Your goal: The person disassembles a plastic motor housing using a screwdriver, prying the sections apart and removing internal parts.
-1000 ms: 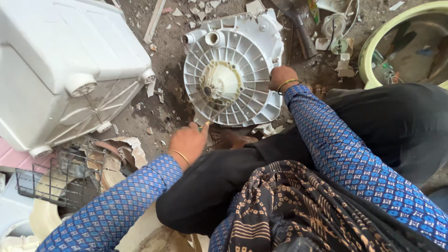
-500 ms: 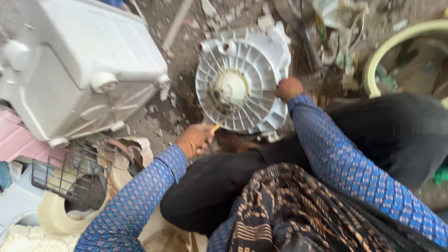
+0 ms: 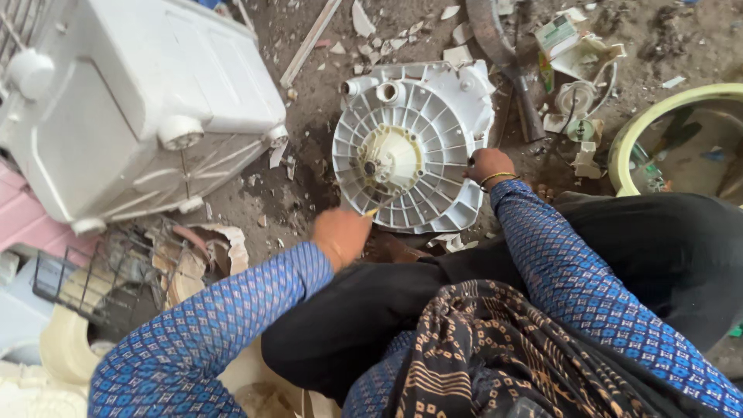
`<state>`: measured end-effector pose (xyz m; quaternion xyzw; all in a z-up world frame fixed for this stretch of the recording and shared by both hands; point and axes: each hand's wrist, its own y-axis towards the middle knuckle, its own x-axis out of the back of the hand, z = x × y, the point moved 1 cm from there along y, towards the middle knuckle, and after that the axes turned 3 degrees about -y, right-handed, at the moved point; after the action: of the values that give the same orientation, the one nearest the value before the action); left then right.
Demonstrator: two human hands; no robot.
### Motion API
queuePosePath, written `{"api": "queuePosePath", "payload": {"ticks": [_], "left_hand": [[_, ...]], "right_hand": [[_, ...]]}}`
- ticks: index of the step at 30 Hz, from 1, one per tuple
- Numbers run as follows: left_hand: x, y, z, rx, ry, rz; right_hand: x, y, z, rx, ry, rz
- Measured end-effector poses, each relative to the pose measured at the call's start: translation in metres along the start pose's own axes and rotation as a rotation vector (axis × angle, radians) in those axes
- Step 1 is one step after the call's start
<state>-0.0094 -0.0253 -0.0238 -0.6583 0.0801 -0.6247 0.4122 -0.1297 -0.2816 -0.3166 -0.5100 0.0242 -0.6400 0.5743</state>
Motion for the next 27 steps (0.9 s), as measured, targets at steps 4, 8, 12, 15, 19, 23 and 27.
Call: {"api": "queuePosePath", "payload": {"ticks": [4,8,12,15,19,23,27], "left_hand": [[-0.014,0.011,0.031,0.285,-0.819,0.095],[-0.019,-0.008,0.046,0.370,-1.102,0.232],[-0.005,-0.011,0.031,-0.058,-0.380,-0.241],[-0.008,-0.015,0.007,-0.252,0.316,-0.326],[-0.005,-0.004,0.000,-0.143,0.167,-0.075],[-0.019,-0.004,0.006,0.064,-0.230,-0.010],[-0.019,0.009,0.031,0.346,-0.800,0.144]], "right_hand": [[0.002,0.007,-0.004,0.013,-0.019,-0.011],[0.002,0.005,-0.005,0.010,-0.001,0.002],[0.002,0.002,-0.005,-0.010,0.048,-0.038],[-0.007,-0.003,-0.008,-0.032,0.074,-0.059],[-0.003,0.005,-0.007,-0.029,0.050,-0.048],[0.001,0.007,-0.009,0.002,0.019,-0.029],[0.008,0.013,-0.007,-0.013,0.029,0.013]]}}
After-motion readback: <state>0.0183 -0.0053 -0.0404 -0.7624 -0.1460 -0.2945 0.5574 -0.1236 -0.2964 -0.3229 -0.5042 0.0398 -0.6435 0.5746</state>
